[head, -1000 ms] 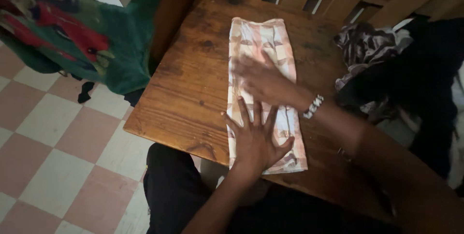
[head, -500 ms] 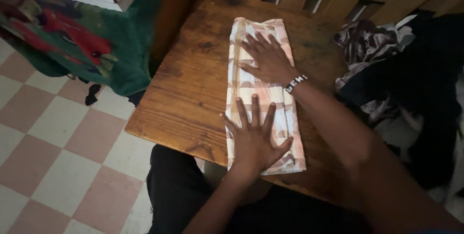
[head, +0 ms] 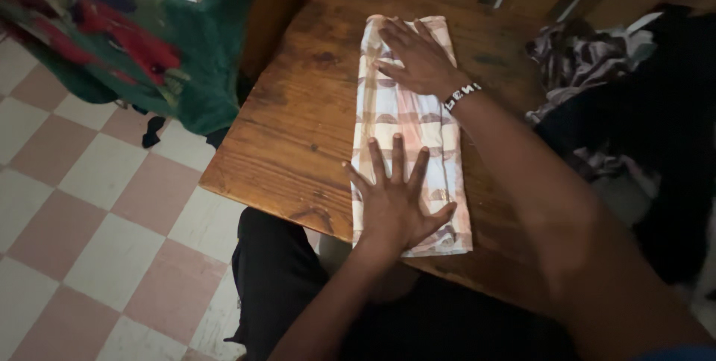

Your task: The person picks up a checkered top from a wooden surface, spreads it flat, and folds it into a small rectangle by hand.

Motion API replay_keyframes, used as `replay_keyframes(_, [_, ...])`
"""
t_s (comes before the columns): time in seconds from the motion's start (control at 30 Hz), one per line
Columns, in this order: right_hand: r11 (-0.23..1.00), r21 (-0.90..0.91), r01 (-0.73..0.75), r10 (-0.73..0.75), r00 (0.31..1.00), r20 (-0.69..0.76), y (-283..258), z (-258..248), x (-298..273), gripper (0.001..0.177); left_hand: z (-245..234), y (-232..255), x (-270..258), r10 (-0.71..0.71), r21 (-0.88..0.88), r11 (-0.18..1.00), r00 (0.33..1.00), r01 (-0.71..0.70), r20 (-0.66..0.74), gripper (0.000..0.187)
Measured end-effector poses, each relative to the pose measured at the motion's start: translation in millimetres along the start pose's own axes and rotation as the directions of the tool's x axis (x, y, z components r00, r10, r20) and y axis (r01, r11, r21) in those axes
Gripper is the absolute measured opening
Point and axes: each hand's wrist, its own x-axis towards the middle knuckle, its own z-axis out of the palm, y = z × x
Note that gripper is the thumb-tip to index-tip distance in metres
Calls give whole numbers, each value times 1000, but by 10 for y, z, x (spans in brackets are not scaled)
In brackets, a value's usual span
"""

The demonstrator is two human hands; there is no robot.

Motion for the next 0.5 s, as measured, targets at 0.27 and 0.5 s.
replay_keyframes(0.27, [917, 380, 123, -113, 992, -47, -1119, -1175, -949, 43, 103, -57, 0, 42, -21, 999, 999, -42, 16, 110])
replay_keyframes(0.5, [779, 459, 427, -352, 904, -245, -2574, -2572, -2347, 28, 161, -147, 138, 68, 77, 996, 974, -52, -215, 104])
